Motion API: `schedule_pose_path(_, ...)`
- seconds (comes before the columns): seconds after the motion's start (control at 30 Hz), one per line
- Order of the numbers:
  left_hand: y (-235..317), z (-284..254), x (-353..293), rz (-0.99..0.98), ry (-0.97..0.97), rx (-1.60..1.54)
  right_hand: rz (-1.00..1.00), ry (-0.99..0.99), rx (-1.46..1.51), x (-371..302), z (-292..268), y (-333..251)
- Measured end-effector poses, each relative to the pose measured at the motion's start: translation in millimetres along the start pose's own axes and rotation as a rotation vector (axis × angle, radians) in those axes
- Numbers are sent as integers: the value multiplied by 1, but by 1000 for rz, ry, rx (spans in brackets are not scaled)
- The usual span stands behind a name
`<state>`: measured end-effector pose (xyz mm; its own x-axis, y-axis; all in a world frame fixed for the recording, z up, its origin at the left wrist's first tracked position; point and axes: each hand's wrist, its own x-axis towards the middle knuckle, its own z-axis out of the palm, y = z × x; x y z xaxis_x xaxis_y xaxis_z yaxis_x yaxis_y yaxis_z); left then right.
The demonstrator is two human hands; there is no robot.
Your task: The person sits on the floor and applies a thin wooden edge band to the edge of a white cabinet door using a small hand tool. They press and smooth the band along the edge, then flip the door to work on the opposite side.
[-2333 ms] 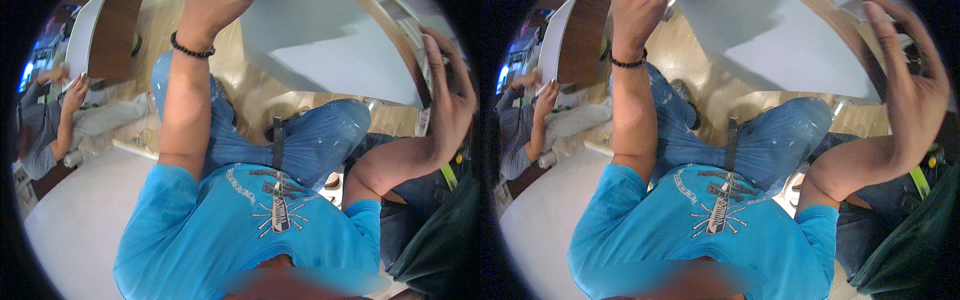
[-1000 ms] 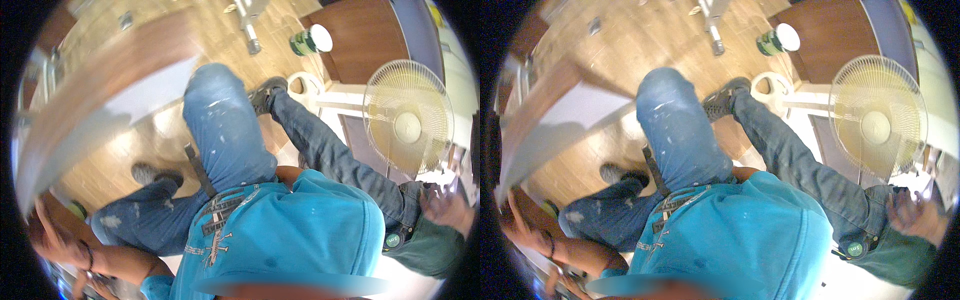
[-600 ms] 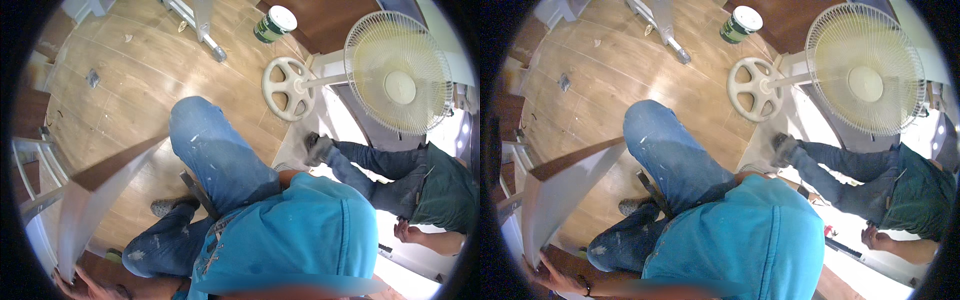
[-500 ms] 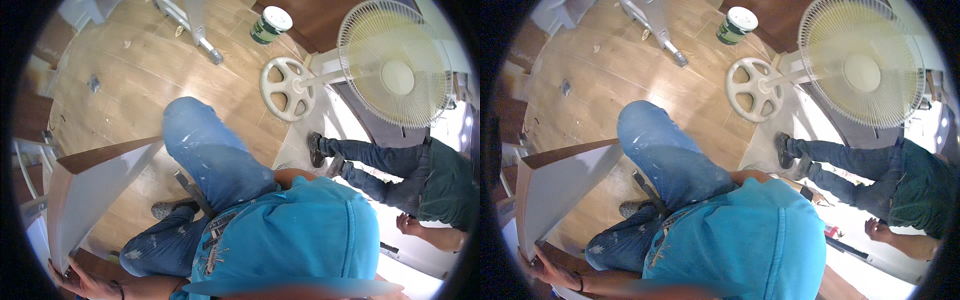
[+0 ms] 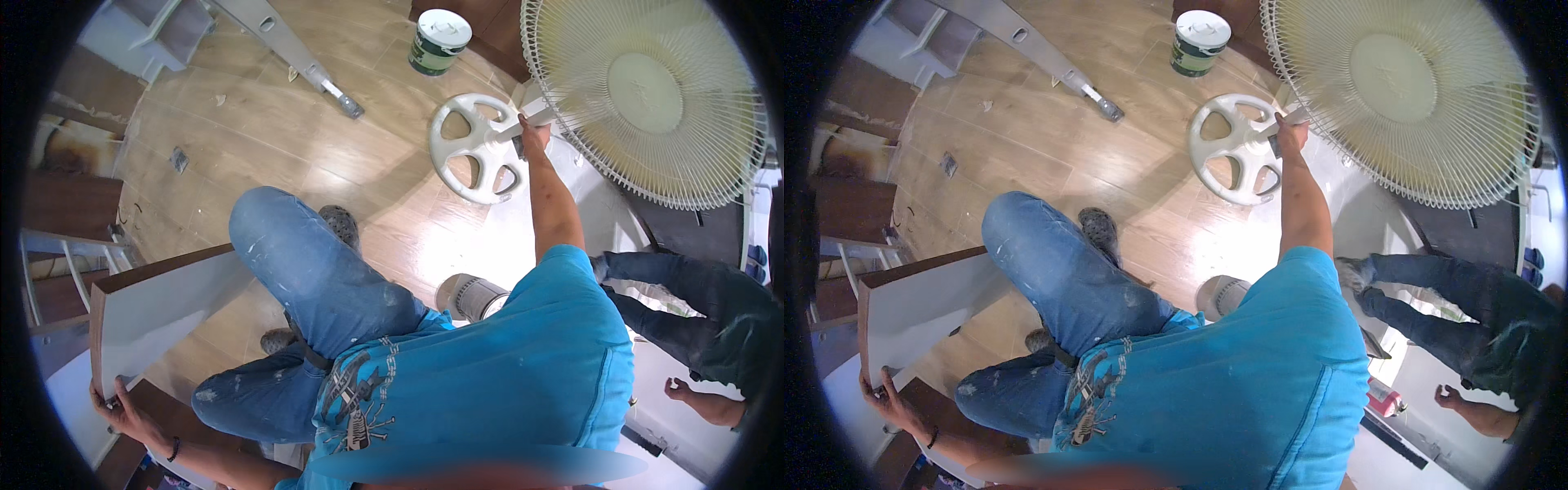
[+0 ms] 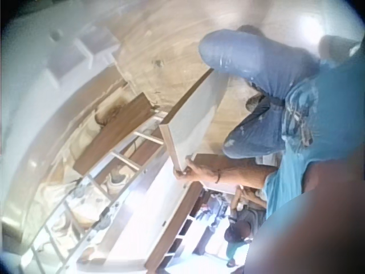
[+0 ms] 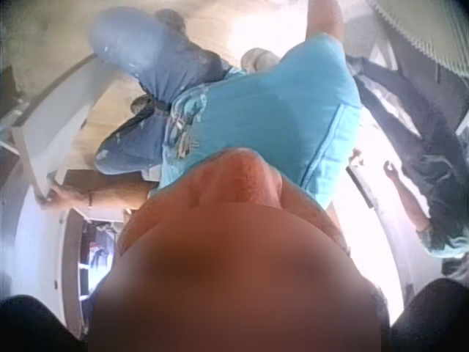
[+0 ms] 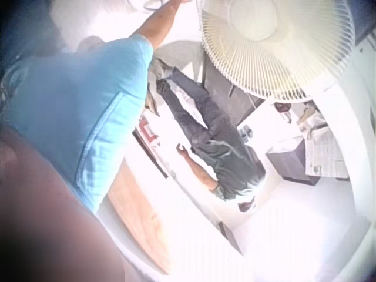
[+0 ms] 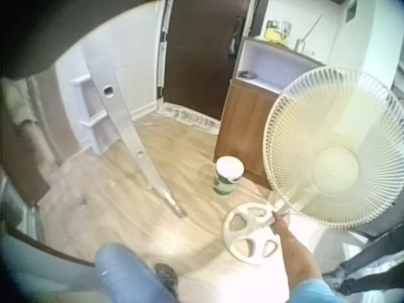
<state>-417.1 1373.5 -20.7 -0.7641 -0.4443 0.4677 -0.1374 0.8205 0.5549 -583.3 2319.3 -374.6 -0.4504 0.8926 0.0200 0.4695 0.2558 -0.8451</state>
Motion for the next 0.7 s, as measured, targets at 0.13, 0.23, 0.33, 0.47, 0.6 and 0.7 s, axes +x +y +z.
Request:
schedule_pose_path(0.13,7,3,-1,-22,-21,41,-99,19,196,25,6,29)
schedule_pose_path(0.23,-1,3,0,-18,-27,73,-108,8,349,39,8,45)
schedule_pose_path(0.33,8,-2,-5,-15,-16,71,-136,33,306,41,17,40)
schedule_pose_path(0.47,20,4,-4,-7,-8,104,-125,5,331,43,21,40)
schedule_pose_path(0.6,23,3,-3,33,-28,110,-225,-45,381,40,25,33)
schedule_pose_path(0.7,24,4,-8,-5,-23,118,-274,-29,270,41,25,28)
